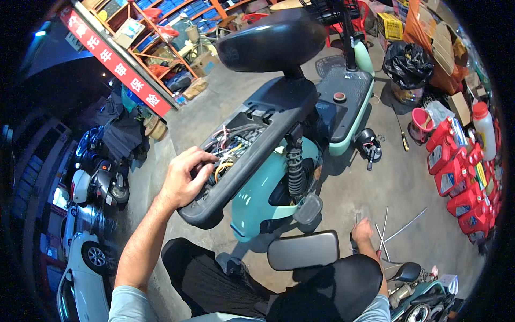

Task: The recorder is repairing the wiring and components of an electric scooter.

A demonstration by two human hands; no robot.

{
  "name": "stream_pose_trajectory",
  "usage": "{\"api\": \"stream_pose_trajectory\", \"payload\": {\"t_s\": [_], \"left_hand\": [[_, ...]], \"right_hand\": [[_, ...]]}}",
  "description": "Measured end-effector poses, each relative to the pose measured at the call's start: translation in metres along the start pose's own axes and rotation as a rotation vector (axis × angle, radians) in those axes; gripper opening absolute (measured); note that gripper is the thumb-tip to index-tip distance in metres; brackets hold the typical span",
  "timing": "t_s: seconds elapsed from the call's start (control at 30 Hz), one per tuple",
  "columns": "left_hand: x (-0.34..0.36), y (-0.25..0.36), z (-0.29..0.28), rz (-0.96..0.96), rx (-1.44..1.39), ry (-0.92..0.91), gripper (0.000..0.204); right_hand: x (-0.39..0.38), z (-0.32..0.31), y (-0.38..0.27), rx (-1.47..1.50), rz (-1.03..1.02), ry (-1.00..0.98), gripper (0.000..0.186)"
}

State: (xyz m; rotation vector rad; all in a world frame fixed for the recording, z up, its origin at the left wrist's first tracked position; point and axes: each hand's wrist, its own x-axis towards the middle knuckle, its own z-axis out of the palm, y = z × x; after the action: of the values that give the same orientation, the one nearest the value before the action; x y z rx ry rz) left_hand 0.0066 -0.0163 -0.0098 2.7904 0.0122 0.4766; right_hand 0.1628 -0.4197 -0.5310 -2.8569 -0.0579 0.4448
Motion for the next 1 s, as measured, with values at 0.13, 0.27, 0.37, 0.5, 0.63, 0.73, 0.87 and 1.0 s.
{"api": "stream_pose_trajectory", "payload": {"t_s": [0.13, 0.27, 0.37, 0.5, 0.63, 0.73, 0.87, 1.0], "left_hand": [[-0.001, -0.006, 0.001, 0.029, -0.010, 0.039, 0.016], [0.007, 0.000, 0.002, 0.047, -0.017, 0.050, 0.015], [0.002, -0.005, -0.002, 0.028, -0.029, 0.067, 0.017], [0.002, -0.003, 0.000, 0.019, -0.047, 0.072, 0.018], [0.001, -0.001, 0.003, 0.018, -0.050, 0.075, 0.017], [0.000, -0.003, 0.003, 0.062, -0.069, 0.101, 0.017], [-0.003, -0.006, 0.000, 0.082, -0.083, 0.124, 0.015], [-0.005, -0.011, 0.001, 0.098, -0.106, 0.154, 0.014]], "right_hand": [[0.014, -0.024, -0.001, 0.203, 0.008, 0.014, 0.033], [0.020, -0.127, -0.043, 1.159, -0.253, -0.173, 0.012], [-0.030, -0.267, -0.111, 1.337, -0.436, -0.376, 0.018], [-0.054, -0.347, -0.144, 1.420, -0.594, -0.573, 0.024], [-0.075, -0.377, -0.156, 1.464, -0.649, -0.740, 0.028], [-0.088, -0.385, -0.166, 1.465, -0.660, -0.793, 0.031], [-0.100, -0.390, -0.178, 1.435, -0.642, -0.831, 0.034], [-0.110, -0.406, -0.197, 1.409, -0.669, -0.896, 0.035]]}}
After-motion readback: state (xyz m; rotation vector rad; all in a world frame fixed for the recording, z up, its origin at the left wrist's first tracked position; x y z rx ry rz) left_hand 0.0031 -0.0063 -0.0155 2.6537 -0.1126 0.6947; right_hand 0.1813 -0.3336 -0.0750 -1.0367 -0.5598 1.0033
